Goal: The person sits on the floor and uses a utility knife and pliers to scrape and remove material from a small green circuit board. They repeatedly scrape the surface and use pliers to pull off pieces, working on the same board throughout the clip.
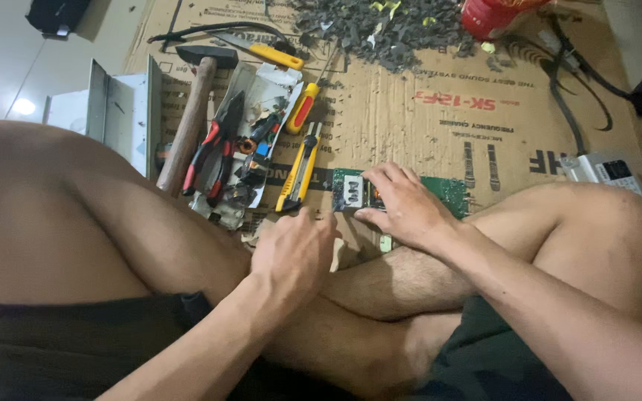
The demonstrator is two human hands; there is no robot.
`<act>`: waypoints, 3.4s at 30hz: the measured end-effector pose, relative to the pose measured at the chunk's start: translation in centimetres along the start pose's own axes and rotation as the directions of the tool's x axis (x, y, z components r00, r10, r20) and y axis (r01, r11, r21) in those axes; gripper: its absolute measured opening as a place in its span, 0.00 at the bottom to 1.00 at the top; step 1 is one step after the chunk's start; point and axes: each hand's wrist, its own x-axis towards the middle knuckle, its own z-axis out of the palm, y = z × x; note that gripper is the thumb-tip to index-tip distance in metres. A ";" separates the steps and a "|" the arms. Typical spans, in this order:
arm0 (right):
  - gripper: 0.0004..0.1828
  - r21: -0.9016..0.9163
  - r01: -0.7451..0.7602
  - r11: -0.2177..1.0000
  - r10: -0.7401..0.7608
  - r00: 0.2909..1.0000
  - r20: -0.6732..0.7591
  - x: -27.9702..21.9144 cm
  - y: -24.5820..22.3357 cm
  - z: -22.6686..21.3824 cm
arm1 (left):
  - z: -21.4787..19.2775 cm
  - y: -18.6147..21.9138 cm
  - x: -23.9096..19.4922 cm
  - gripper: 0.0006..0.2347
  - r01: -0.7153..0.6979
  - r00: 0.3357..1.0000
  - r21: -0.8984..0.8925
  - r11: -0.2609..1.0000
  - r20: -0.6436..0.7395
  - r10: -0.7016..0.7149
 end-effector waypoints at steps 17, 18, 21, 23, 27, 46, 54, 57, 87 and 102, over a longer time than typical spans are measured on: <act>0.33 -0.004 -0.061 0.998 0.061 0.997 0.040 0.2 -0.2 0.1 | -1.2 0.2 0.1 0.10 0.071 0.995 -0.058 0.996 0.074 -0.067; 0.34 -0.014 -0.051 0.999 0.051 0.998 0.028 0.2 -0.2 0.2 | -1.3 0.2 0.0 0.10 0.086 0.993 -0.103 0.991 0.085 -0.077; 0.34 -0.023 -0.058 0.998 0.058 0.998 0.033 0.3 0.2 0.8 | -1.7 0.1 -0.3 0.09 0.080 0.996 -0.121 0.989 0.057 -0.074; 0.34 -0.017 -0.051 0.999 0.051 0.998 0.028 0.3 -0.2 0.2 | -0.7 -0.7 1.0 0.07 0.092 0.995 -0.128 0.987 0.035 -0.089; 0.34 -0.002 -0.048 0.999 0.048 0.998 0.028 0.3 0.3 0.7 | -1.0 -1.4 1.1 0.14 0.238 0.971 -0.384 0.892 0.104 -0.215; 0.33 -0.040 -0.046 0.998 0.048 0.998 0.035 0.1 -0.2 0.2 | -1.8 -0.3 1.1 0.14 0.142 0.990 -0.293 0.945 0.022 -0.142; 0.31 -0.017 -0.118 0.993 0.119 0.989 0.086 0.1 -1.4 -1.1 | -2.0 0.3 1.3 0.12 0.204 0.979 -0.277 0.939 0.054 -0.197; 0.32 -0.017 -0.091 0.996 0.092 0.994 0.053 0.2 -0.6 -0.1 | -2.1 0.9 0.7 0.11 0.199 0.980 -0.180 0.963 0.051 -0.192; 0.33 -0.021 -0.064 0.998 0.065 0.997 0.043 0.2 -0.4 -0.2 | 0.0 0.0 0.6 0.13 0.072 0.997 -0.007 0.997 -0.005 -0.072; 0.32 -0.044 -0.071 0.997 0.073 0.996 0.051 0.5 0.0 0.6 | 1.2 -2.8 4.1 0.14 0.307 0.952 -0.461 0.833 0.147 -0.270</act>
